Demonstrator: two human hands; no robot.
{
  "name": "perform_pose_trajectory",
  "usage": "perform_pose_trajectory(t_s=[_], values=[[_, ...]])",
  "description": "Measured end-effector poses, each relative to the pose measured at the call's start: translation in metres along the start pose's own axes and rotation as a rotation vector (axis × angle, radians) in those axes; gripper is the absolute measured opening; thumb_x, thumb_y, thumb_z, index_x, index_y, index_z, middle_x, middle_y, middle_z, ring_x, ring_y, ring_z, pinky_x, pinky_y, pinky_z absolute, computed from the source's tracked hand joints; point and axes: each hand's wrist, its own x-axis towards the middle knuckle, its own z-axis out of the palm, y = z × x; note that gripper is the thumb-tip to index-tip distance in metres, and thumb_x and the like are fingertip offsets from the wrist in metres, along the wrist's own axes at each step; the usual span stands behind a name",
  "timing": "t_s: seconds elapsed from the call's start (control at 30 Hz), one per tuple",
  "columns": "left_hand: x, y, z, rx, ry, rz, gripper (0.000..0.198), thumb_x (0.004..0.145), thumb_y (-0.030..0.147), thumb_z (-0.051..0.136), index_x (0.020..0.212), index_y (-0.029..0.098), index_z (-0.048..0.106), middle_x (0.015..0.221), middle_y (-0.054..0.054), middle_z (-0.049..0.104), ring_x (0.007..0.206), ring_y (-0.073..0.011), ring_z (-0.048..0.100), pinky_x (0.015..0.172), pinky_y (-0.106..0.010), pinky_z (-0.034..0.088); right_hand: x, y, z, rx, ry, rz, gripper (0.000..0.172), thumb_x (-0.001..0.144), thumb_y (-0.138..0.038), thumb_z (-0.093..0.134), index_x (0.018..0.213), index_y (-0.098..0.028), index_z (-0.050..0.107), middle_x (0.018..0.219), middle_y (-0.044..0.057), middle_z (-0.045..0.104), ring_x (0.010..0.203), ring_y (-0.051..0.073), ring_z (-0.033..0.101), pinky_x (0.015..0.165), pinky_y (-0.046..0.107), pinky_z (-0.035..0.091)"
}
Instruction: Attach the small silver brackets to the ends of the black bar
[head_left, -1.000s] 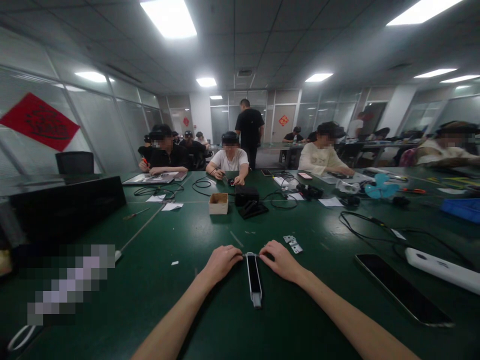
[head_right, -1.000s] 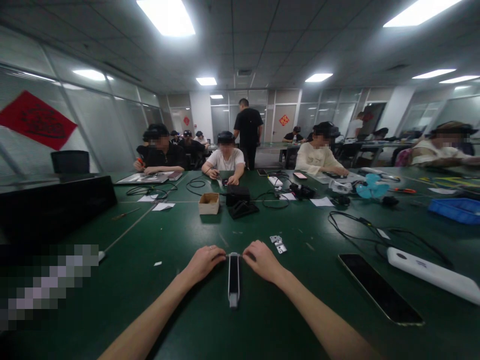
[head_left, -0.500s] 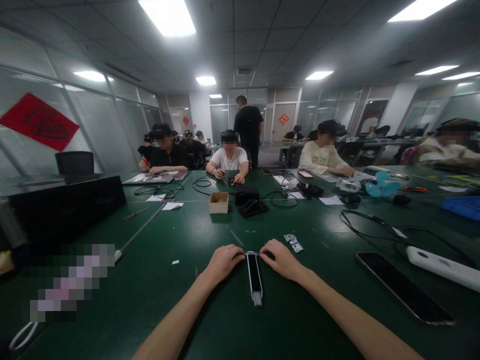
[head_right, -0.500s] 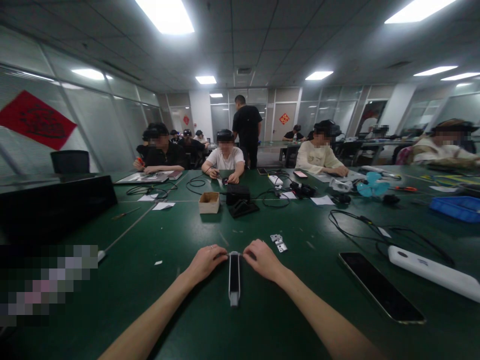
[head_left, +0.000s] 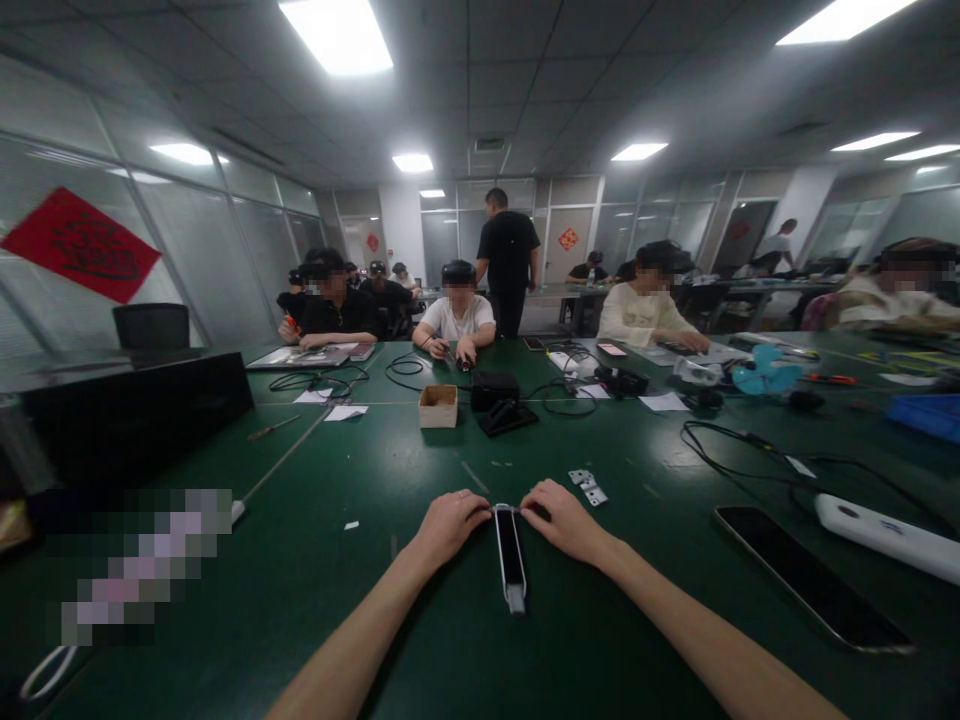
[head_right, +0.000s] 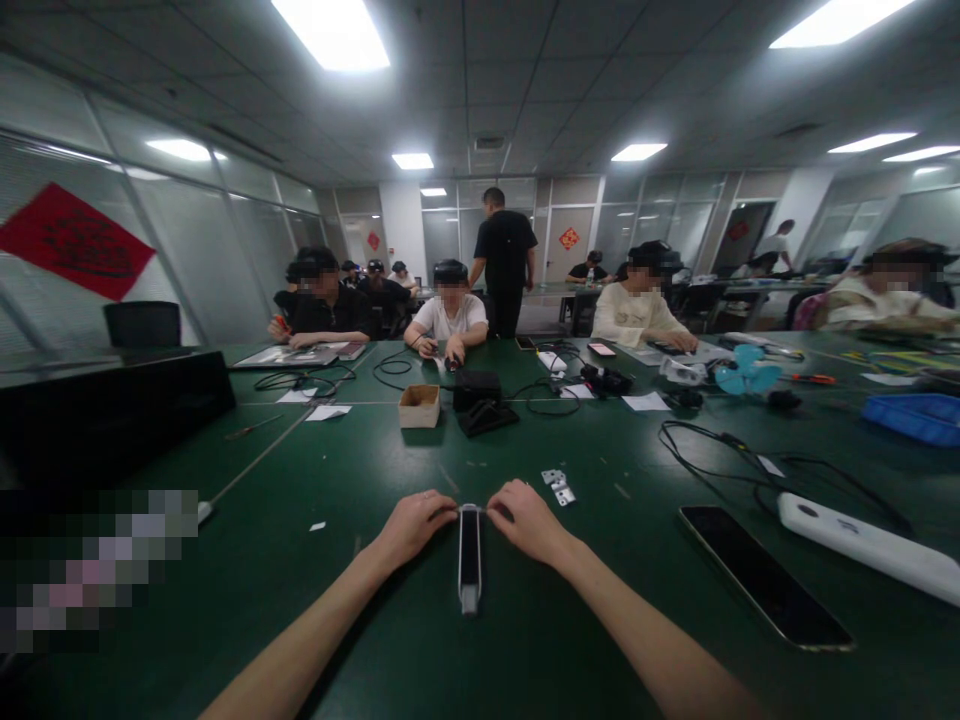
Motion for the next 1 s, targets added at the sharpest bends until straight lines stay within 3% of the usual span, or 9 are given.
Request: perform_pose_trajectory(t_s=[0.4, 0.67, 0.83, 1.0], values=[[-0.001, 0.005, -0.005, -0.016, -0.009, -0.024, 0.017, 0.090, 0.027, 0.052, 0.100, 0.021, 0.065, 0.094, -0.002, 0.065, 0.083, -0.0154, 0.061, 0.075, -0.025, 0.047, 0.001, -0.002, -0.006, -0.035, -0.004, -0.035, 0.017, 0.088, -0.029, 0.050, 0.093, -0.020, 0.065, 0.090, 0.004, 0.061, 0.084, 0.018, 0.054, 0.074, 0.033, 0.045], [-0.001, 0.011, -0.012, -0.032, -0.048, -0.061, 0.017, 0.087, 0.021, 0.056, 0.102, 0.020, 0.063, 0.097, -0.002, 0.064, 0.085, -0.0162, 0.060, 0.072, -0.026, 0.047, 0.001, 0.042, -0.028, -0.224, 0.134, 0.056, 0.021, 0.089, -0.026, 0.046, 0.097, -0.019, 0.064, 0.097, 0.008, 0.062, 0.091, 0.021, 0.054, 0.080, 0.038, 0.044], [-0.001, 0.011, -0.013, -0.033, -0.066, -0.074, 0.018, 0.088, 0.022, 0.054, 0.104, 0.021, 0.062, 0.098, -0.002, 0.063, 0.086, -0.0159, 0.060, 0.074, -0.026, 0.046, 0.000, 0.066, -0.032, -0.327, 0.079, 0.103, 0.024, 0.089, -0.026, 0.045, 0.100, -0.019, 0.064, 0.100, 0.008, 0.061, 0.093, 0.021, 0.053, 0.080, 0.036, 0.043], [-0.001, 0.011, -0.013, -0.035, -0.083, -0.083, 0.019, 0.089, 0.024, 0.053, 0.106, 0.021, 0.062, 0.099, -0.002, 0.063, 0.087, -0.0158, 0.059, 0.074, -0.025, 0.046, 0.005, 0.055, -0.029, -0.385, -0.003, 0.114, 0.027, 0.091, -0.027, 0.042, 0.102, -0.019, 0.065, 0.100, 0.008, 0.062, 0.094, 0.021, 0.053, 0.082, 0.034, 0.041]])
